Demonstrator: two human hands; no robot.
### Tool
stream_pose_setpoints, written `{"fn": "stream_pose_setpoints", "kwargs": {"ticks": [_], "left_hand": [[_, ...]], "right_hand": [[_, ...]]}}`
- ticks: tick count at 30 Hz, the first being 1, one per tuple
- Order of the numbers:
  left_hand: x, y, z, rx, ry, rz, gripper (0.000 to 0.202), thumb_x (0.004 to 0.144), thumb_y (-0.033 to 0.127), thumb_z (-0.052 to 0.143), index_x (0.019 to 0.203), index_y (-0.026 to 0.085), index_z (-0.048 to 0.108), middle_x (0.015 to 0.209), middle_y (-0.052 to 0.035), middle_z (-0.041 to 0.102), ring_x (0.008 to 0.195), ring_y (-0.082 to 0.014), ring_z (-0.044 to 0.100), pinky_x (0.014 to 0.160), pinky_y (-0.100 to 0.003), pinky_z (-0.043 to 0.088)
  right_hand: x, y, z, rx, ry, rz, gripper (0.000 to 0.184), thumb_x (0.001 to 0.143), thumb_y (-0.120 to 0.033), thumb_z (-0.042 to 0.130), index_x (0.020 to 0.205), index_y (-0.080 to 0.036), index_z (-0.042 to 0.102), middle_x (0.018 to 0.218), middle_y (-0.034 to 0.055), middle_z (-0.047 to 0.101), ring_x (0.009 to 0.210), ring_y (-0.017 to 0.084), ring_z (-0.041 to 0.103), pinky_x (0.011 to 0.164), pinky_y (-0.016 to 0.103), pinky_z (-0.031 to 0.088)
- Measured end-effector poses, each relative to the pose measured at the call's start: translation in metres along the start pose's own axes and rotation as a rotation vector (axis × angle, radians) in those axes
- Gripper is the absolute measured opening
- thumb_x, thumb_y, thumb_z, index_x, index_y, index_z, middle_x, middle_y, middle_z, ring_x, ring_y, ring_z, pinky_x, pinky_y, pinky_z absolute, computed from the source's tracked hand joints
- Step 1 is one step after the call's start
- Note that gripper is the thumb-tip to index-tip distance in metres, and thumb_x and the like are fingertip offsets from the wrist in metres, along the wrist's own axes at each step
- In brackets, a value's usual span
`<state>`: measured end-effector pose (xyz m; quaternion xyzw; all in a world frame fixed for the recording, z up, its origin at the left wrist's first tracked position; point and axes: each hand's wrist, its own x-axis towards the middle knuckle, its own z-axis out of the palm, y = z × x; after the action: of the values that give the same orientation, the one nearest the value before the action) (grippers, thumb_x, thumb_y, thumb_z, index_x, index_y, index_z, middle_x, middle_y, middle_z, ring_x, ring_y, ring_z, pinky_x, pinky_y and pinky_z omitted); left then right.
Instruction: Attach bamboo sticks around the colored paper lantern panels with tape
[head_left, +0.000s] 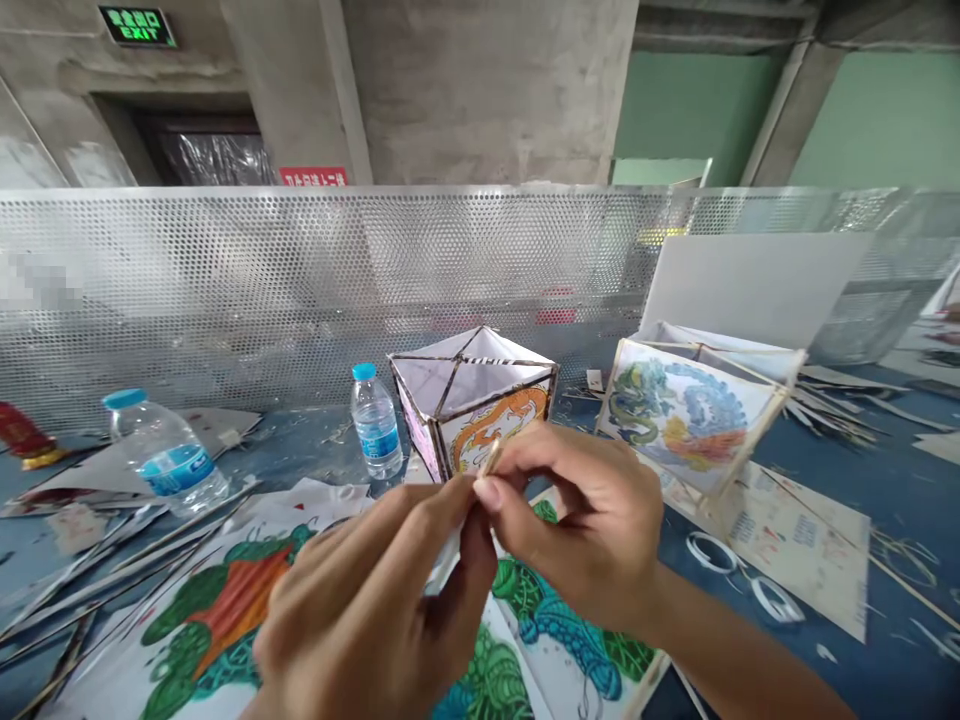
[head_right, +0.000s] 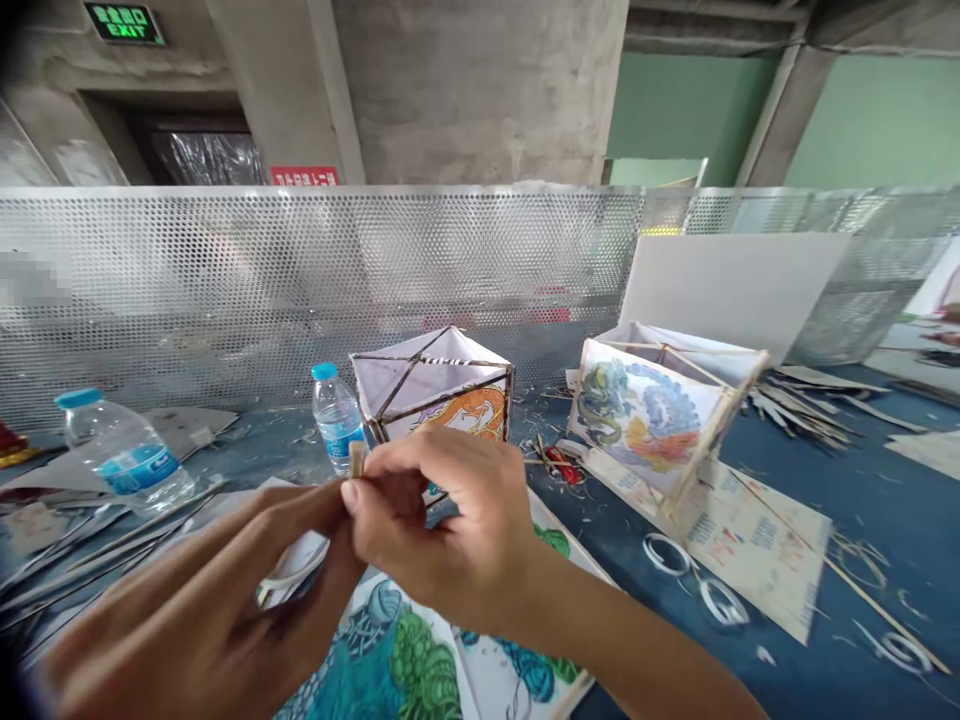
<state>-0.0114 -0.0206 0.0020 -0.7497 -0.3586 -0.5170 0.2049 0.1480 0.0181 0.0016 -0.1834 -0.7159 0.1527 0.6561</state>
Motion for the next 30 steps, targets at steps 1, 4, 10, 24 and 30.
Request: {"fn": "stream_pose_setpoints", "kwargs": {"ticks": [1,4,10,24,30], "left_hand": [[0.005,0.002,0.000,-0.028,-0.015,-0.038,0.014,0.092,0.010,0.065,0.093,0.022,0.072,0.073,0.0046,0.077,0.055,-0.0084,0.069,0.055,-0.018,0.057],[0.011,0.004,0.000,-0.034,-0.007,-0.073,0.012,0.095,0.015,0.063,0.090,0.023,0.070,0.070,0.0070,0.074,0.054,-0.0050,0.068,0.056,-0.015,0.056],[-0.010,-0.009,-0.001,0.244,0.077,0.162,0.020,0.089,0.009,0.072,0.106,0.019,0.074,0.084,0.0003,0.082,0.067,-0.0156,0.077,0.062,-0.027,0.061],[-0.029,-0.009,0.002,0.319,0.078,0.179,0.043,0.083,-0.002,0.078,0.122,0.016,0.074,0.107,-0.0073,0.083,0.091,-0.0235,0.079,0.084,-0.037,0.059],[-0.019,-0.008,-0.001,0.312,0.088,0.183,0.029,0.085,0.004,0.078,0.111,0.017,0.077,0.091,-0.0034,0.083,0.073,-0.0187,0.078,0.070,-0.032,0.061]], "right_hand": [[0.000,0.000,-0.001,0.022,0.009,0.027,0.007,0.085,-0.013,0.073,0.079,-0.015,0.069,0.066,-0.0029,0.067,0.058,0.005,0.059,0.056,0.015,0.049],[0.002,0.000,-0.003,0.059,-0.014,0.090,0.005,0.087,-0.016,0.074,0.083,-0.016,0.073,0.071,-0.0032,0.072,0.062,0.005,0.064,0.058,0.013,0.051],[0.003,0.001,-0.003,0.021,-0.067,0.071,0.008,0.091,-0.013,0.069,0.091,-0.013,0.077,0.082,0.0015,0.078,0.072,0.008,0.071,0.070,0.017,0.056],[0.000,-0.001,0.002,0.036,-0.076,0.096,0.014,0.093,-0.014,0.064,0.093,-0.009,0.077,0.074,0.0025,0.072,0.068,0.010,0.067,0.064,0.023,0.054],[-0.003,0.001,0.003,0.066,-0.069,0.110,0.012,0.093,-0.014,0.065,0.093,-0.014,0.076,0.078,0.0010,0.074,0.064,0.008,0.064,0.063,0.020,0.054]]}}
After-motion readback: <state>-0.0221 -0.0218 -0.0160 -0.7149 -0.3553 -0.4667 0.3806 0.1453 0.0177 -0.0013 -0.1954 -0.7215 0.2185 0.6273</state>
